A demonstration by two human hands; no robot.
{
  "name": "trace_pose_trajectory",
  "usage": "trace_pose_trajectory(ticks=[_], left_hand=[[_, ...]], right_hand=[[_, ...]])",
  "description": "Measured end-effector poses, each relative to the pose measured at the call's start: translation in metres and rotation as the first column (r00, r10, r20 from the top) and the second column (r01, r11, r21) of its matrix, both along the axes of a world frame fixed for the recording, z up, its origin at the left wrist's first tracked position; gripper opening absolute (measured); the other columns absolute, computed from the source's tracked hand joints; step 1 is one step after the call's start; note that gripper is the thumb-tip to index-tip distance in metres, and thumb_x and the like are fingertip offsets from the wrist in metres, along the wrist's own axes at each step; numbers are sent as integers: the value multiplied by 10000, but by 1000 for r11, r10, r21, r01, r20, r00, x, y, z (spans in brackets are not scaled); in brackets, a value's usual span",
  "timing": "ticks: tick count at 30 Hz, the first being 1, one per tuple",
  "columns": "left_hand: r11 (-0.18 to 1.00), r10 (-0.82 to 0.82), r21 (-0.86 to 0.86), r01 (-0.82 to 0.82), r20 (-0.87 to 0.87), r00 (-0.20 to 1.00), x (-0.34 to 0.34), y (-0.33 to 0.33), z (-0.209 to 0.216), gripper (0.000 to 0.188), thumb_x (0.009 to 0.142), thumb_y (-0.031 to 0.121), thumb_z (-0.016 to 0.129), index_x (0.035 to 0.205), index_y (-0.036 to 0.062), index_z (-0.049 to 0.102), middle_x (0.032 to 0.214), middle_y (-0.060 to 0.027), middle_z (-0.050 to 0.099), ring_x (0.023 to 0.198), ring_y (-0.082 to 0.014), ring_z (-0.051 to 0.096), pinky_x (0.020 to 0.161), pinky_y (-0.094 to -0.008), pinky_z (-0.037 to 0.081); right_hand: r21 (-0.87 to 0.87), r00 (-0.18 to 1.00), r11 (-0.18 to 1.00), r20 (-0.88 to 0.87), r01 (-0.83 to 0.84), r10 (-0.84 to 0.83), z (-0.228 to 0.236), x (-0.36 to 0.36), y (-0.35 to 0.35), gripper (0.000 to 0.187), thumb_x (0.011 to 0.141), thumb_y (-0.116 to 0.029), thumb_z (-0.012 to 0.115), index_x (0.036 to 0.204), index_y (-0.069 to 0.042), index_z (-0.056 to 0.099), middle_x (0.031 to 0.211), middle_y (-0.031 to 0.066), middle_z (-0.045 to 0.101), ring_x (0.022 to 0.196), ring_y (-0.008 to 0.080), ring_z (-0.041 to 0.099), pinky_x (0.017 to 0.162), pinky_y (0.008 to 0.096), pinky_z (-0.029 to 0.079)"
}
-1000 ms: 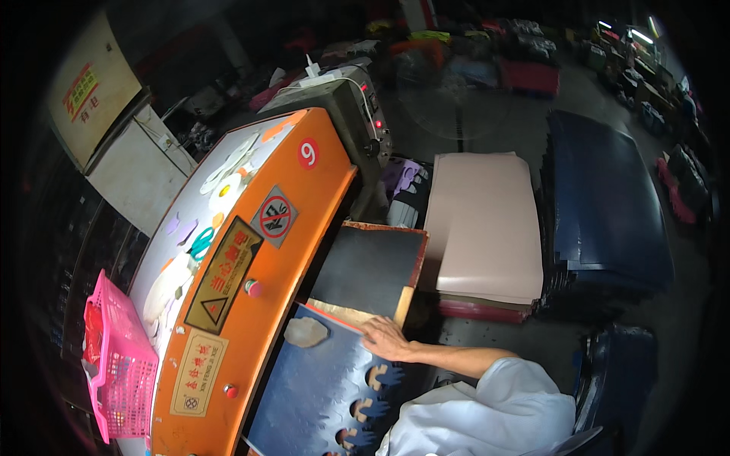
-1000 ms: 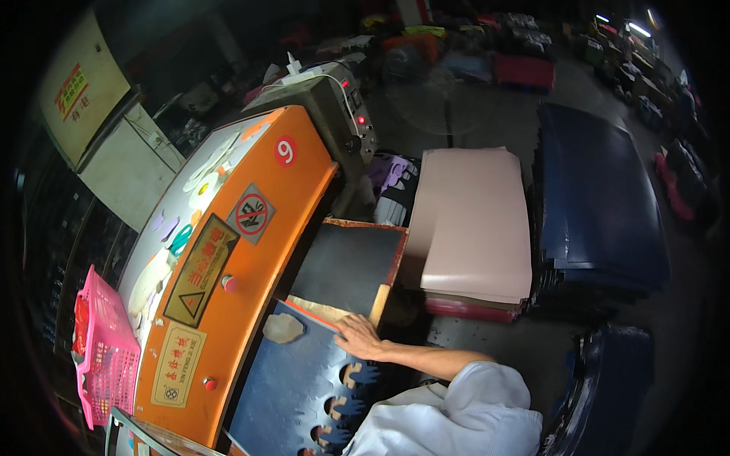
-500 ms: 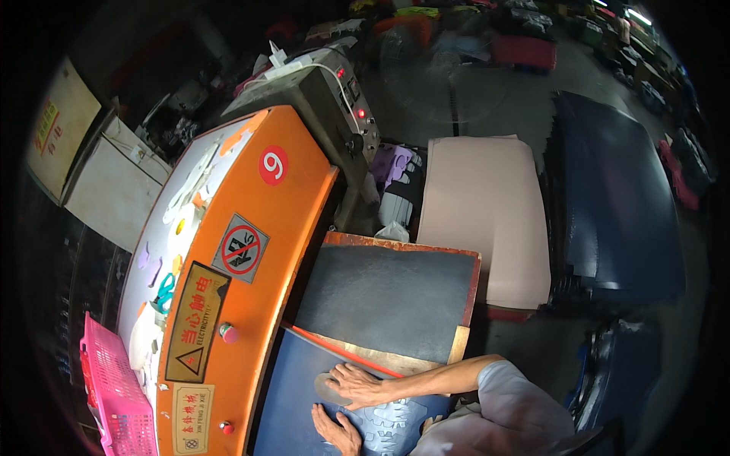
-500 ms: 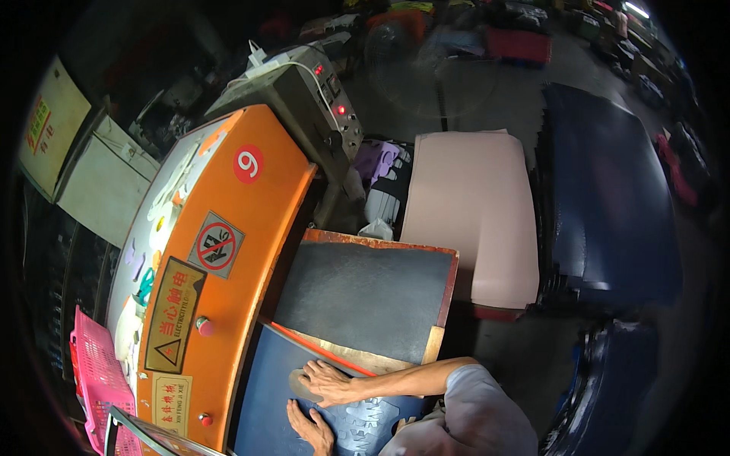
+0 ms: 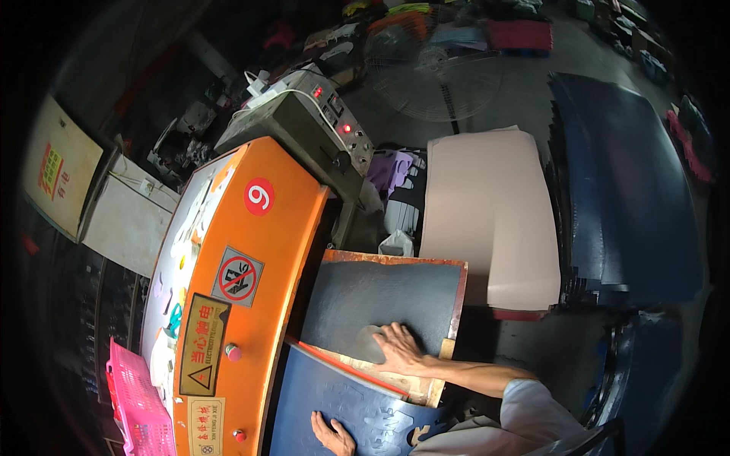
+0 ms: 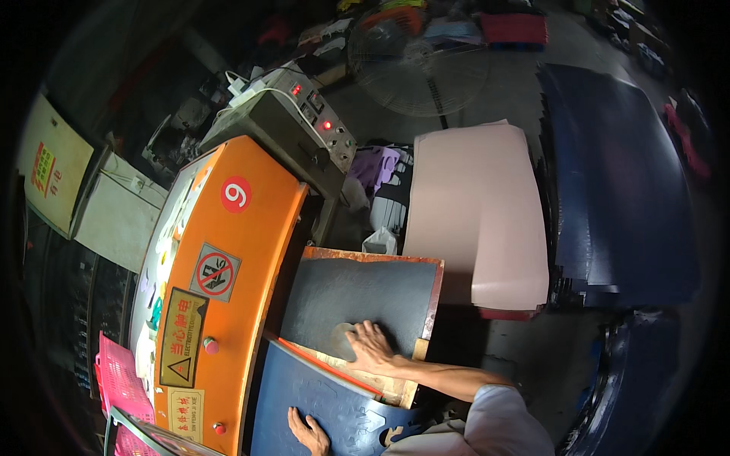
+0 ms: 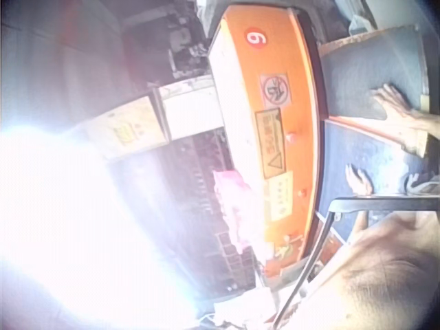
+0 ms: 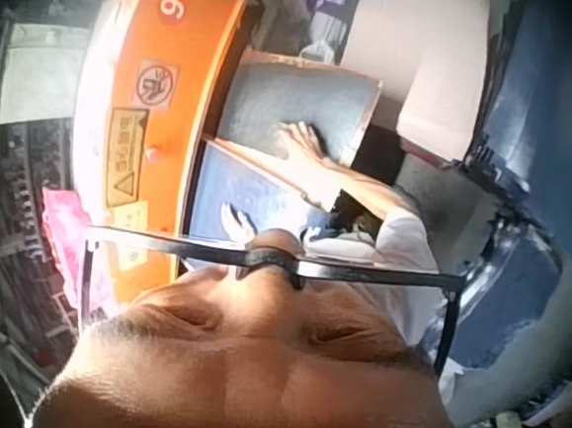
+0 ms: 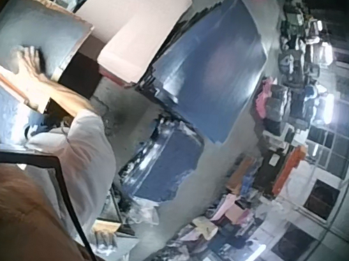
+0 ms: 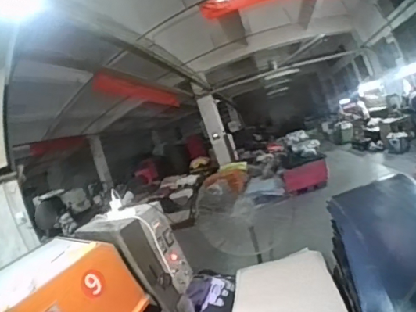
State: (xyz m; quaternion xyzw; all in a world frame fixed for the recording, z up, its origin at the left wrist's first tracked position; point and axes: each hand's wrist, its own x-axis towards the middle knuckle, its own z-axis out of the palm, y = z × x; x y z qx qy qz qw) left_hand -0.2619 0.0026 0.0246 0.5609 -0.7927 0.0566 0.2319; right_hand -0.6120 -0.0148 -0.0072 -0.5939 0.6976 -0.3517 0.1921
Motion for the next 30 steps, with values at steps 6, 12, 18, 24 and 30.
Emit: trace_pose_trajectory(ticks=[6,12,18,24,30], left_hand=[[991,-60,-118,70,82,995,1,-8,3,407,1018,170,663,1371,-32,639,1389,-285,618,1289,-431,594,1137,-498,472],[991,-58,-126,47,-87,995,-6,-2,8,356,1003,114,678,1321,-45,655,1304,-266,648,1219,-421,621,1111,-486,488],[972,-234,28,234,15,972,-37,47,35,316,938,206,729,1201,30,733,1210,-222,709,1048,-411,660,1057,-549,459],[786,-456,369,497,-197,868,-66,78,14,787,789,422,874,1405,17,600,1420,-203,578,1313,-440,516,1110,-556,378],[817,198,554,161,-531,824,-58,41,18,320,1108,194,496,938,-16,669,938,-196,717,869,-370,685,779,-453,531]], right_hand=[[-243,984,970,-166,19,-61,-15,-4,35,708,832,-371,799,1358,43,569,1377,300,528,1285,407,495,1016,543,480],[188,941,948,270,-258,203,-5,29,86,552,998,-514,613,865,17,688,744,228,686,741,377,699,683,553,529],[282,760,865,631,-414,158,-23,63,103,590,948,-525,747,934,64,748,753,199,694,722,271,705,706,445,548],[170,294,915,954,-365,-60,-26,82,104,347,1009,-307,726,843,-2,723,751,65,702,676,110,636,619,314,523],[318,393,875,905,-364,-166,-4,89,97,381,1111,-326,571,1014,22,692,762,46,691,683,117,640,670,279,524]])
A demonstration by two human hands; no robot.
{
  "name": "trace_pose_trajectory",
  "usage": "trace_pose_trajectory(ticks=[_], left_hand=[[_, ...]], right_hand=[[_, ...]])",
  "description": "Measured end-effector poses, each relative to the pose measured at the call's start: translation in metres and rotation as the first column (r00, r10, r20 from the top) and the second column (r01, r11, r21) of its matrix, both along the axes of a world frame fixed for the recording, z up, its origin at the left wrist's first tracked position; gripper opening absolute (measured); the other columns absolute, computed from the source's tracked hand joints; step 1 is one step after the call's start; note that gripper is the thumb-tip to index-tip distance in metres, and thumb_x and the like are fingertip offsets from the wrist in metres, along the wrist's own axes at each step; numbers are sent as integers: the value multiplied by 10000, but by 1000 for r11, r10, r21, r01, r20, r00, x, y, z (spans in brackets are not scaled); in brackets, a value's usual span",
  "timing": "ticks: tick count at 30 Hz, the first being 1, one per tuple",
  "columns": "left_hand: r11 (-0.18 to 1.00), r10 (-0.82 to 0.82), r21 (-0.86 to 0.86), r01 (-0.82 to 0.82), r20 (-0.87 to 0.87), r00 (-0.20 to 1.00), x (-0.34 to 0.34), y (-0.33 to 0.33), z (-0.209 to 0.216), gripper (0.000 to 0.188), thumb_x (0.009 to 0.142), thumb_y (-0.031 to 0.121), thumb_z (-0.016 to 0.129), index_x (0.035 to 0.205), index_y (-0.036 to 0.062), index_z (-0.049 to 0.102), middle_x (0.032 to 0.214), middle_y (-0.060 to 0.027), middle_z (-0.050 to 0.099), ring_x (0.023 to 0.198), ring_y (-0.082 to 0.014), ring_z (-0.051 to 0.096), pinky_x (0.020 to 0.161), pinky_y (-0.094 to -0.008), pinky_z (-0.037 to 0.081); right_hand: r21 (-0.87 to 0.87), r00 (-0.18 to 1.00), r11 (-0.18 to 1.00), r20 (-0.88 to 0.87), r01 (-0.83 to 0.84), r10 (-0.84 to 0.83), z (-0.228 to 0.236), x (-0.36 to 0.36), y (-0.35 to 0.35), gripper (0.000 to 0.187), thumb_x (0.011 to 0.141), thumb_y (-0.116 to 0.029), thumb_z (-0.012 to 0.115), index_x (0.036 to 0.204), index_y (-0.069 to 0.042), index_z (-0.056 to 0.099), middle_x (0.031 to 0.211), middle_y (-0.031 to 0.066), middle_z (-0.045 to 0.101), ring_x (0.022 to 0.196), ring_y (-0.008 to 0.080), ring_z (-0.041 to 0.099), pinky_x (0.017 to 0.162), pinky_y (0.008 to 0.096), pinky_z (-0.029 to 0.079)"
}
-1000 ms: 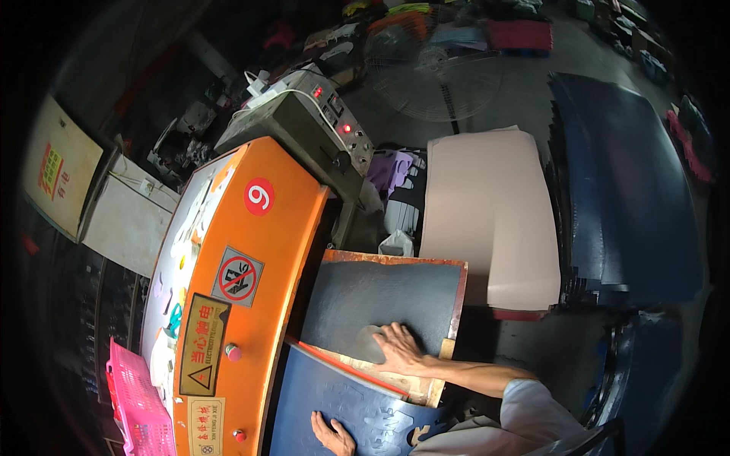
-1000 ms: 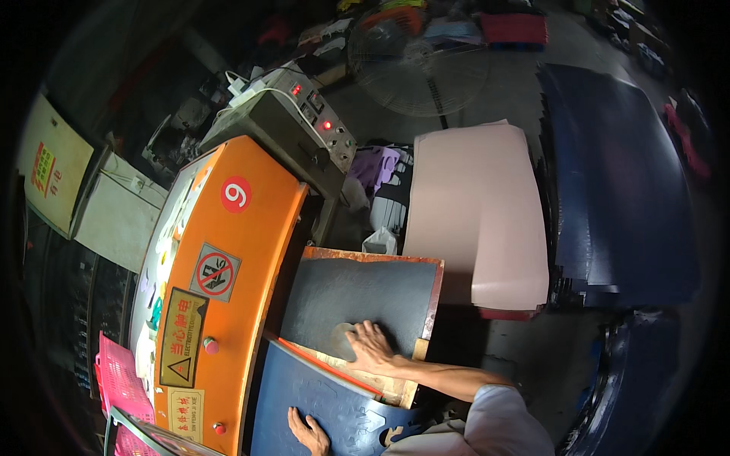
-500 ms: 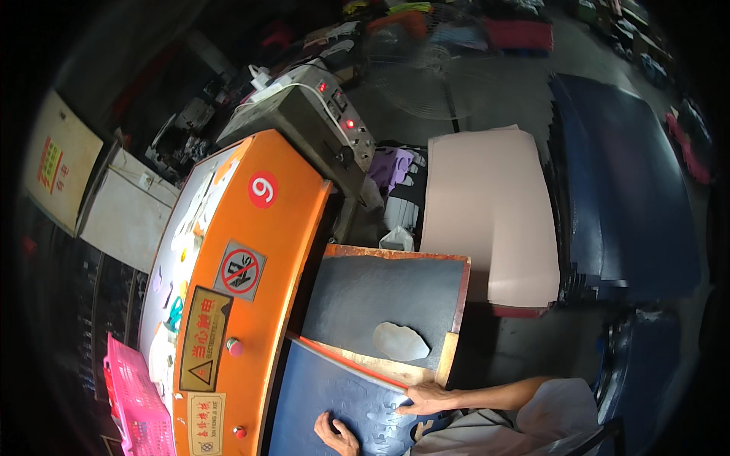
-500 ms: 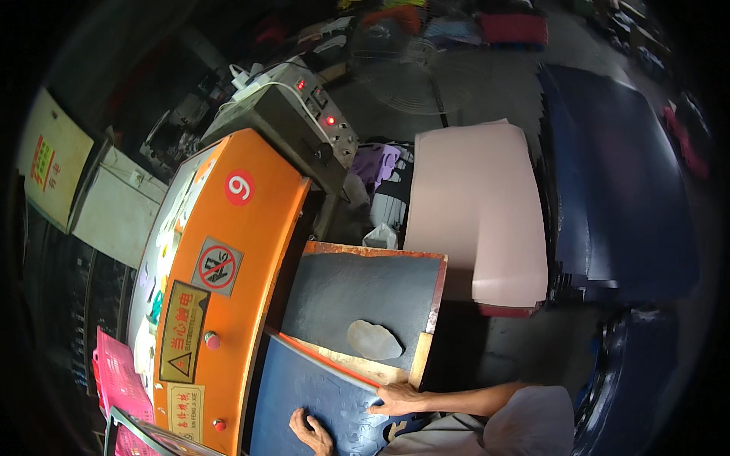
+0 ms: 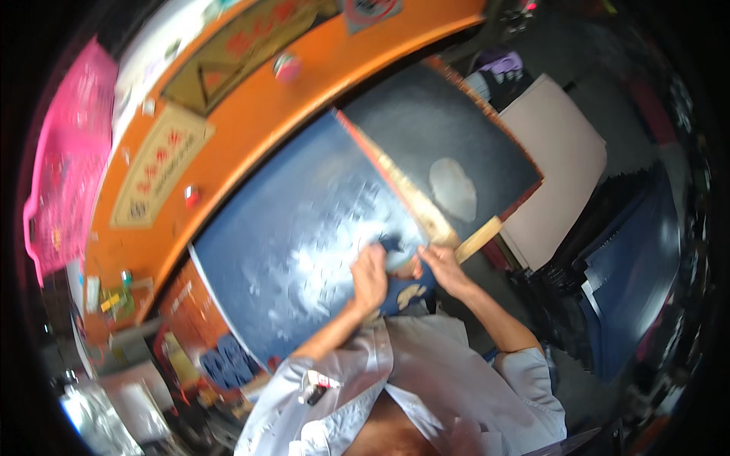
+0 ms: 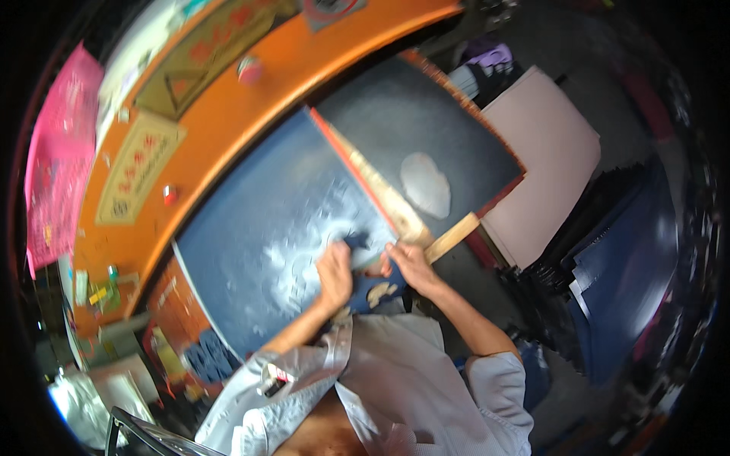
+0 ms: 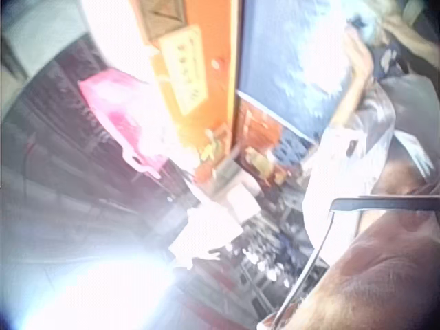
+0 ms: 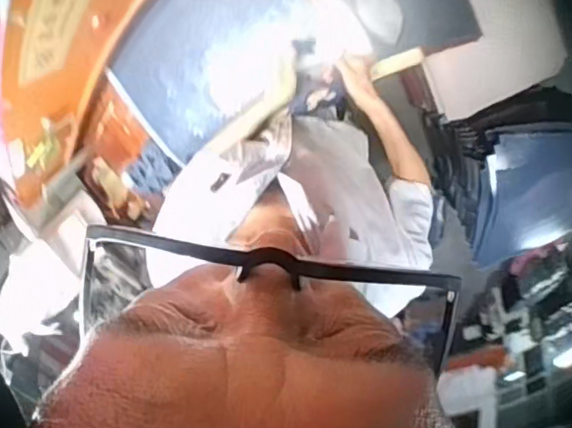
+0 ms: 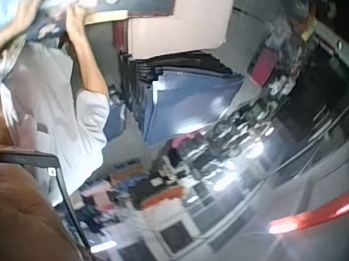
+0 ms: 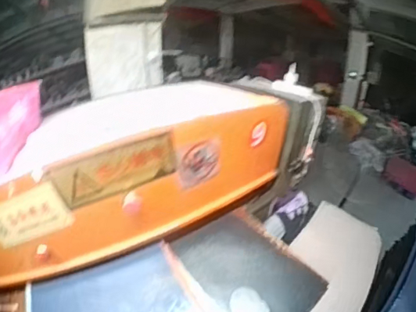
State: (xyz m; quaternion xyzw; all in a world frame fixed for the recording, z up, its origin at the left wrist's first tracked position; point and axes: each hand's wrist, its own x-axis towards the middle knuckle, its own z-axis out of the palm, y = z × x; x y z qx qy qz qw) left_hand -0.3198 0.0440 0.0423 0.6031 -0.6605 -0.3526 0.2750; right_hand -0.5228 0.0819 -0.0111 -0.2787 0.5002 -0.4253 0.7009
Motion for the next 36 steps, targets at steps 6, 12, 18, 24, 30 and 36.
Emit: trace_pose_trajectory(ticks=[6,12,18,24,30,36], left_hand=[[806,472,-9,-592,-592,653,162,-92,68,435,1144,391,463,973,40,654,865,-93,700,722,-158,655,712,-314,550],[840,254,-502,-206,29,967,190,-58,79,307,1017,150,572,1274,46,704,974,-85,673,817,-183,609,779,-344,508],[785,-542,-102,611,365,757,112,19,17,575,886,225,768,1412,62,604,1145,-130,583,1148,-324,535,1036,-462,421],[790,-489,-263,554,277,827,108,36,2,630,894,247,784,1446,26,577,1164,-139,577,1149,-335,528,1025,-475,428],[848,-368,-350,398,150,917,108,22,-5,362,906,153,752,1224,-11,694,983,-125,655,968,-313,618,878,-439,498],[783,-384,-421,458,253,888,99,28,0,387,895,119,752,1251,-9,670,985,-136,649,939,-322,619,866,-438,503]], right_hand=[[-17,862,996,-503,-85,65,29,9,-8,394,1085,-360,603,982,13,683,735,69,676,678,183,645,679,351,515],[-135,714,981,-700,-140,5,85,42,7,249,945,-221,759,952,28,741,855,144,743,710,222,712,642,367,532],[252,858,858,-148,-448,491,60,60,-23,264,968,-233,786,1071,8,765,835,56,733,655,121,729,483,210,457],[266,915,876,128,-402,381,47,49,-29,185,962,-179,775,1001,0,752,771,54,702,593,112,675,469,207,438],[195,977,960,109,-201,183,43,66,-11,210,1010,-230,721,966,-26,747,796,70,724,588,110,667,499,214,473],[151,972,961,-14,-231,236,36,71,-8,273,1044,-264,684,937,-21,750,681,44,706,563,94,661,535,212,491]])
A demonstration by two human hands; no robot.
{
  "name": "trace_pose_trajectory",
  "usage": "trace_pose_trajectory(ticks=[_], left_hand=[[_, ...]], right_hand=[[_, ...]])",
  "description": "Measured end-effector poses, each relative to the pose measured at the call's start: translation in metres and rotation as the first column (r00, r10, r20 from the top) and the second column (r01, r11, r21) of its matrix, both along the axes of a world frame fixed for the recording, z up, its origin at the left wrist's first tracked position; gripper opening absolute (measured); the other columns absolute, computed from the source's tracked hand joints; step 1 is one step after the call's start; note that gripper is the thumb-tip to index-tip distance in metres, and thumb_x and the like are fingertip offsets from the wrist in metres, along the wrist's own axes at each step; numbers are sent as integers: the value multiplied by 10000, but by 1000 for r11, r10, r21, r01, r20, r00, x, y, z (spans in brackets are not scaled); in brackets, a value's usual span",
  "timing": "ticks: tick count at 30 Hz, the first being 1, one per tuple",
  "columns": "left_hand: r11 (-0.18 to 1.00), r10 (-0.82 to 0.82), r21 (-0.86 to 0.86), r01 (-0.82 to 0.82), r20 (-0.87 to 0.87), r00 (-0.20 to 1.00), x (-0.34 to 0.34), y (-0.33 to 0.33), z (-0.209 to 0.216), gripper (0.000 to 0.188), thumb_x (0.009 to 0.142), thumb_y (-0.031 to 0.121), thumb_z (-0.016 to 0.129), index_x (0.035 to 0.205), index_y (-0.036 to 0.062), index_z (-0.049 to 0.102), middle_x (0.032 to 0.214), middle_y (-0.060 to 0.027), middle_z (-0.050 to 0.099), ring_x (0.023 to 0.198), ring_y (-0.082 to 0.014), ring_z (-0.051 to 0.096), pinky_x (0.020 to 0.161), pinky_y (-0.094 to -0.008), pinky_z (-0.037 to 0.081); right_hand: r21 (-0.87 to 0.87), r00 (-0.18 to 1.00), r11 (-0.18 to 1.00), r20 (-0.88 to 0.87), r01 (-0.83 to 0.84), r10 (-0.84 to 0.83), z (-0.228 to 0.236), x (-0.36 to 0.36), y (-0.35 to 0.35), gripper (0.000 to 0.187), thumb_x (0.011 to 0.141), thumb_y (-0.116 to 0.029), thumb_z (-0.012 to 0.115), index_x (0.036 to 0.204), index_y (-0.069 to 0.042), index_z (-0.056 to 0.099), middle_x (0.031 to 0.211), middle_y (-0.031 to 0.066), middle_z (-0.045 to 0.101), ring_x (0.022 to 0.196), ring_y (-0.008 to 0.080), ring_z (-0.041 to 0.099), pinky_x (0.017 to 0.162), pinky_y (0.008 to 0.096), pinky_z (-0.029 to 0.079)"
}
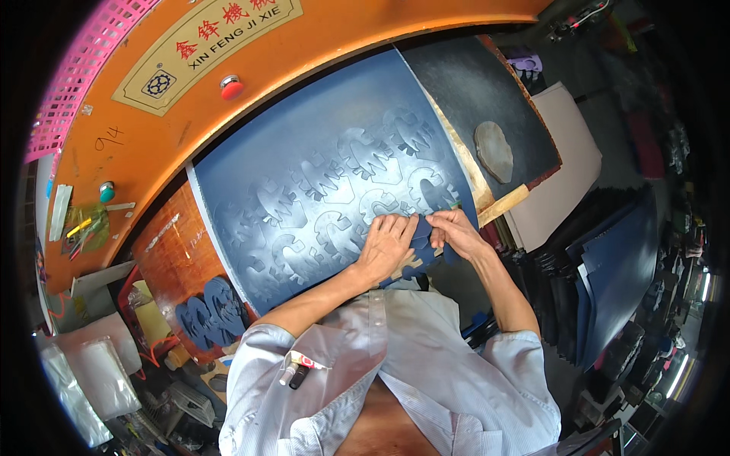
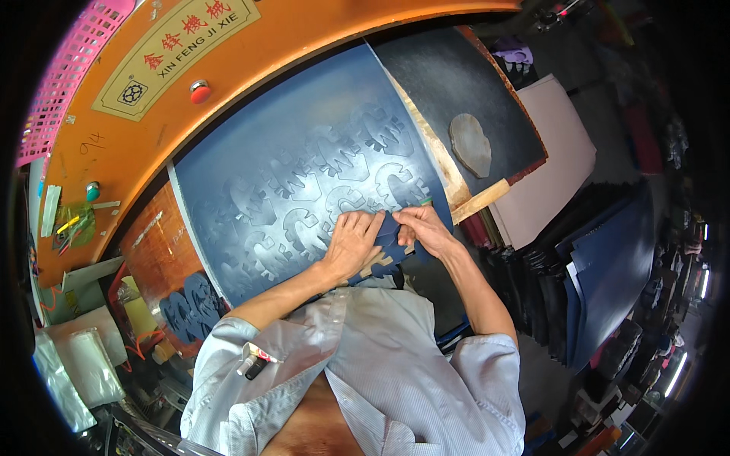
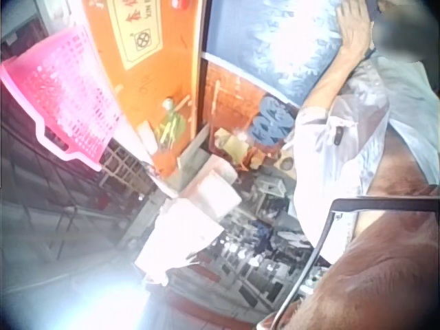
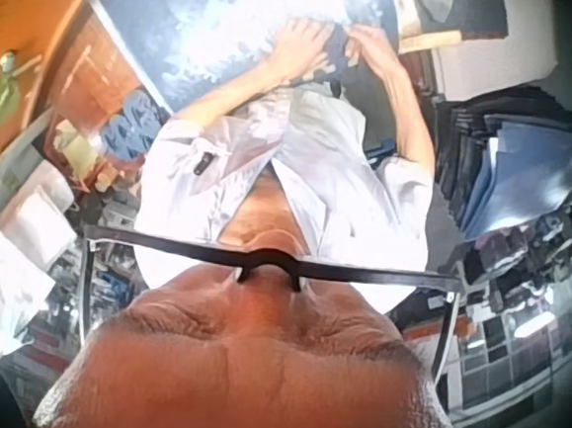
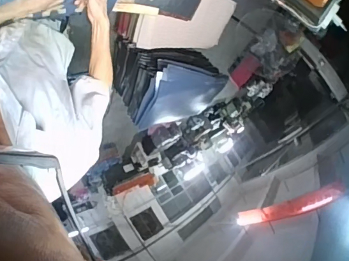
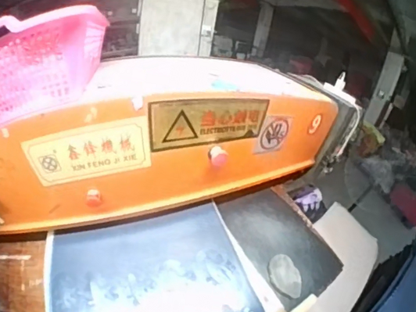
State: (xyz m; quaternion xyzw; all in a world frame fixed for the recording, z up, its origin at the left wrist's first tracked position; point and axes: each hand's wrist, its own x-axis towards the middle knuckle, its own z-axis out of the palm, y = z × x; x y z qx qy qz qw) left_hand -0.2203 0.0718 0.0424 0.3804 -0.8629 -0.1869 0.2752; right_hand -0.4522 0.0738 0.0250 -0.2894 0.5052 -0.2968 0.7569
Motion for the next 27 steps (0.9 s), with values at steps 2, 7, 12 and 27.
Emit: trace_pose_trajectory(ticks=[2,7,12,27], left_hand=[[1000,1,7,-1,-35,999,1,-3,4,413,893,138,761,1267,-5,660,1006,-142,643,943,-329,612,872,-444,499],[651,639,755,-82,-486,596,43,-68,28,477,1101,467,538,909,43,643,801,-96,689,733,-225,639,876,-414,494],[689,724,629,-360,-619,303,139,-134,102,315,1108,341,568,1007,52,641,837,-72,683,737,-150,675,705,-313,603],[982,-108,177,69,217,970,109,29,3,606,875,247,754,1430,63,597,1132,-118,598,1121,-346,558,1001,-483,454]], right_hand=[[-23,1000,1000,-23,-2,2,-2,1,0,279,1045,-261,681,939,-12,750,722,51,722,570,88,662,528,206,483],[-130,996,991,-90,-25,13,-2,13,6,300,1052,-261,665,988,19,751,869,86,762,623,93,678,548,225,495],[-538,715,779,-677,-322,-172,33,19,24,187,953,-133,753,1044,25,715,1022,141,740,663,211,728,580,298,545],[152,946,958,258,-242,197,0,88,2,248,980,-136,737,1099,80,716,903,108,740,677,133,734,444,206,442]])
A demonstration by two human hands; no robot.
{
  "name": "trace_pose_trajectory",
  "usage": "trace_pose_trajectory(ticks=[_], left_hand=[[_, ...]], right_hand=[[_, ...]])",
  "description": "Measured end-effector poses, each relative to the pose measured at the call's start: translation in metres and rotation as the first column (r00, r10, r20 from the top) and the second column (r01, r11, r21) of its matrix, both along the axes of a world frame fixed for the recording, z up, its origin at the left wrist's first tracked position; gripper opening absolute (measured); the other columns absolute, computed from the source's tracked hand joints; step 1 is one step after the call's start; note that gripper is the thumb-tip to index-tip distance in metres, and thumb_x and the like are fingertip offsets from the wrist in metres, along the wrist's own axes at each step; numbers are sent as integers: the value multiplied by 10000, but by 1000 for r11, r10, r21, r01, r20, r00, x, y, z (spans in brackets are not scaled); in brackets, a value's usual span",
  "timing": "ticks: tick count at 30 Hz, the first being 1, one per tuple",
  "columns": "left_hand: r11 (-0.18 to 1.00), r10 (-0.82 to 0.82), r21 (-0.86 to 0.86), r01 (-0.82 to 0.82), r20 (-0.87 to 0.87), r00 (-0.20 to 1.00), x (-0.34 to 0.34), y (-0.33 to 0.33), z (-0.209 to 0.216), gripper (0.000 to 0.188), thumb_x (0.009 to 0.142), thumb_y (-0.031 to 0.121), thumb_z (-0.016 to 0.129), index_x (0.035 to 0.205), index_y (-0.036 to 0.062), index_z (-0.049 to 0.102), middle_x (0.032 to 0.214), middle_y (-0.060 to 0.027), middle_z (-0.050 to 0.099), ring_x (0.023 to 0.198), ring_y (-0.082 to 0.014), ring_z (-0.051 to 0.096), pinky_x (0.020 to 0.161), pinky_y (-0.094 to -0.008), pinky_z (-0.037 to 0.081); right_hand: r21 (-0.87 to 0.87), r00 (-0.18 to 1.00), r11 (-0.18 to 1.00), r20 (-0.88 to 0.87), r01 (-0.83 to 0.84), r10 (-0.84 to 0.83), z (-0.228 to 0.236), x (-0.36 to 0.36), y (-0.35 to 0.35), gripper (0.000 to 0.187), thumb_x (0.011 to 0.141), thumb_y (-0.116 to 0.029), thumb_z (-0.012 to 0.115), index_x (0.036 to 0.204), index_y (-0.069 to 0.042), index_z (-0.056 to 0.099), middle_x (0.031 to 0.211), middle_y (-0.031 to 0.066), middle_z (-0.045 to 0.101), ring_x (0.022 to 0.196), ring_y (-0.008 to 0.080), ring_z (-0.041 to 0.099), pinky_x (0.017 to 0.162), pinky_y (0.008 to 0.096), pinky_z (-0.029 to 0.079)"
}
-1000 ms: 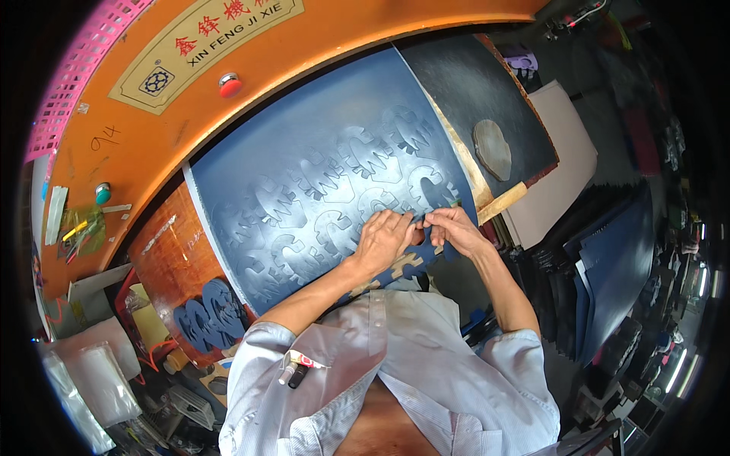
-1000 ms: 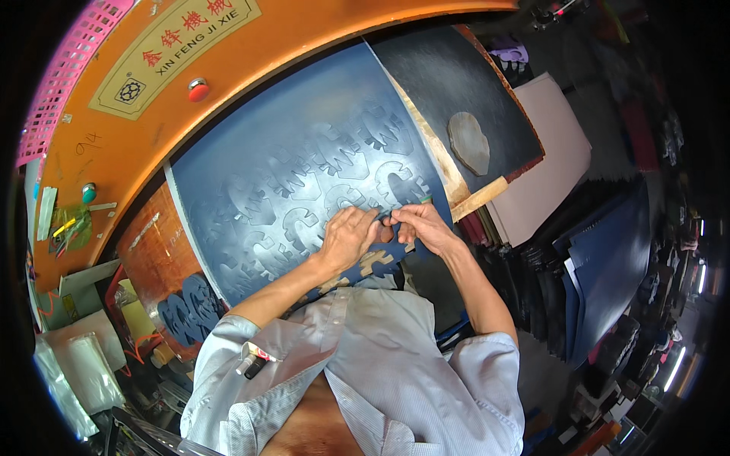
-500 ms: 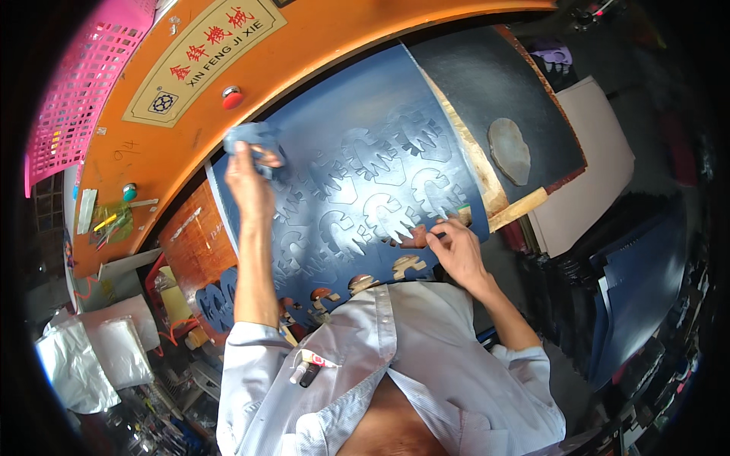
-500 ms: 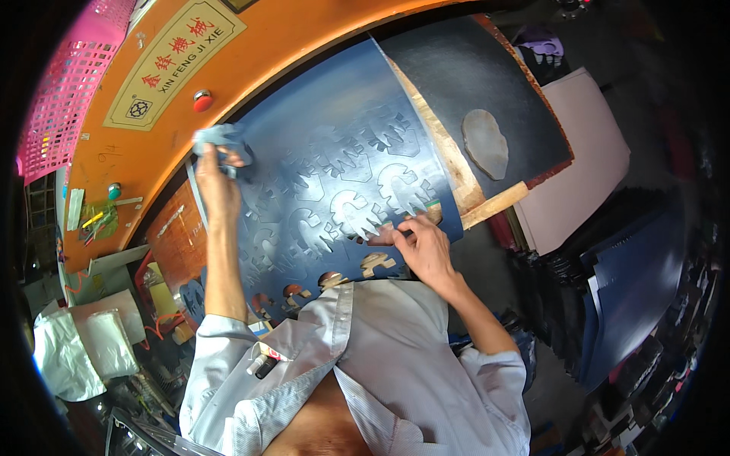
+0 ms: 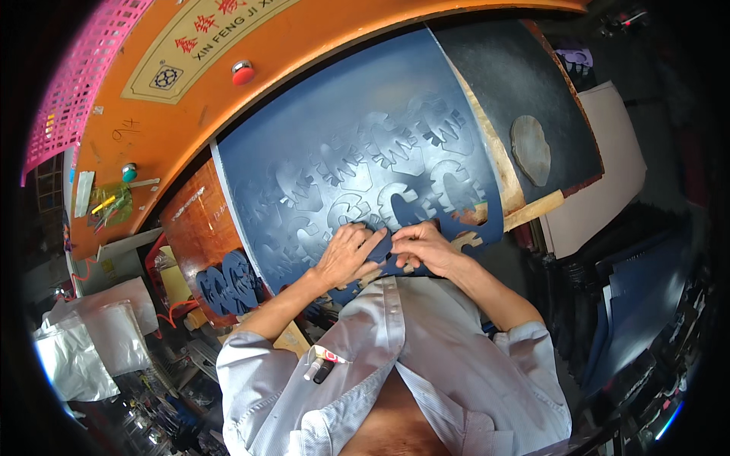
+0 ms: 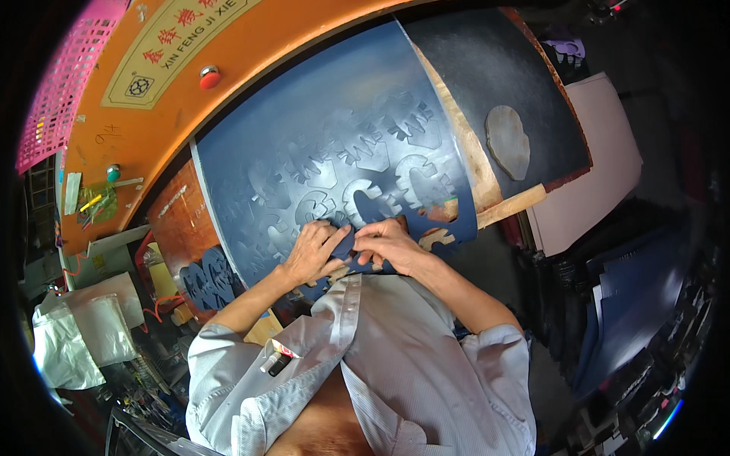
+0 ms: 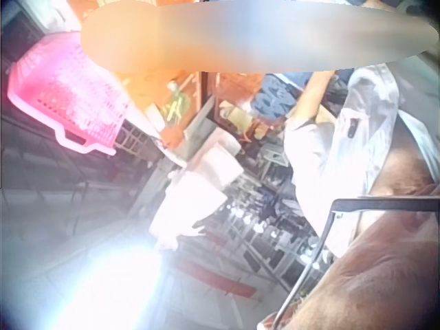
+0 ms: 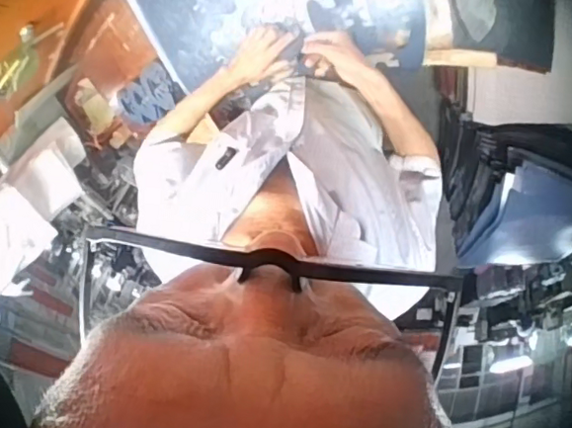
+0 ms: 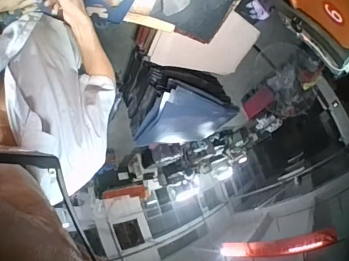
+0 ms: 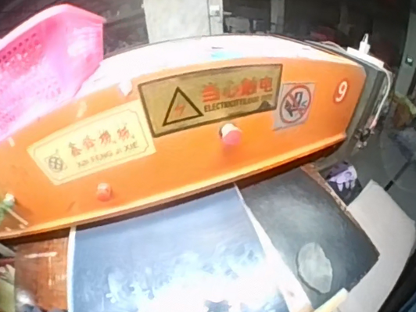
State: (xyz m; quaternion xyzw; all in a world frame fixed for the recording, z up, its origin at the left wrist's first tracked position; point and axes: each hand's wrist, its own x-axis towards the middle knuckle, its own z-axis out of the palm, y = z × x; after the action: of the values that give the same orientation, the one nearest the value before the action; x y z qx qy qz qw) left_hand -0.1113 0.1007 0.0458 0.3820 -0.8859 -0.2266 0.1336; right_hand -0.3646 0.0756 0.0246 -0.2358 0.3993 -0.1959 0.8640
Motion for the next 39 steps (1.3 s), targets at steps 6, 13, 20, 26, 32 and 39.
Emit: trace_pose_trajectory(ticks=[6,13,20,26,32,39], left_hand=[[771,617,380,-511,-250,746,22,-36,8,387,1061,381,615,1053,6,712,899,-94,658,838,-248,629,815,-391,522],[500,861,709,-497,-469,197,65,-96,76,539,1109,496,516,794,76,637,659,-34,648,538,-99,561,565,-271,459],[780,497,-22,-625,-586,640,125,-99,121,233,1036,205,620,1148,53,757,992,-71,755,852,-164,684,729,-304,527],[985,-144,-83,149,71,987,104,-11,37,716,757,283,855,1412,113,623,1112,-89,597,1052,-277,580,899,-419,485],[998,-52,-32,53,48,998,105,22,2,776,867,414,785,1481,10,534,1133,-138,595,1090,-331,570,948,-456,464],[998,-38,-57,39,13,999,100,32,1,636,892,241,745,1444,-10,552,1152,-162,589,1117,-350,566,968,-467,475]], right_hand=[[-232,938,972,-343,-43,-40,34,13,26,240,974,-215,735,1029,18,734,986,101,769,702,104,712,561,270,517],[-801,614,529,-573,-279,-543,82,35,71,214,885,-122,777,1057,-9,718,1224,135,712,737,249,751,672,367,570],[-383,874,907,-485,-174,-37,47,89,48,303,952,-231,762,1034,60,740,731,95,713,719,141,749,585,327,541],[-53,996,997,-61,-64,61,21,99,20,178,952,-128,760,1023,34,737,732,82,715,601,101,692,449,205,433],[1,1000,1000,9,-16,16,10,93,23,172,953,-143,742,985,23,715,734,97,712,579,106,675,468,202,456],[85,983,985,94,150,-157,10,99,35,106,986,-103,683,980,1,700,814,65,703,646,132,701,485,223,487]])
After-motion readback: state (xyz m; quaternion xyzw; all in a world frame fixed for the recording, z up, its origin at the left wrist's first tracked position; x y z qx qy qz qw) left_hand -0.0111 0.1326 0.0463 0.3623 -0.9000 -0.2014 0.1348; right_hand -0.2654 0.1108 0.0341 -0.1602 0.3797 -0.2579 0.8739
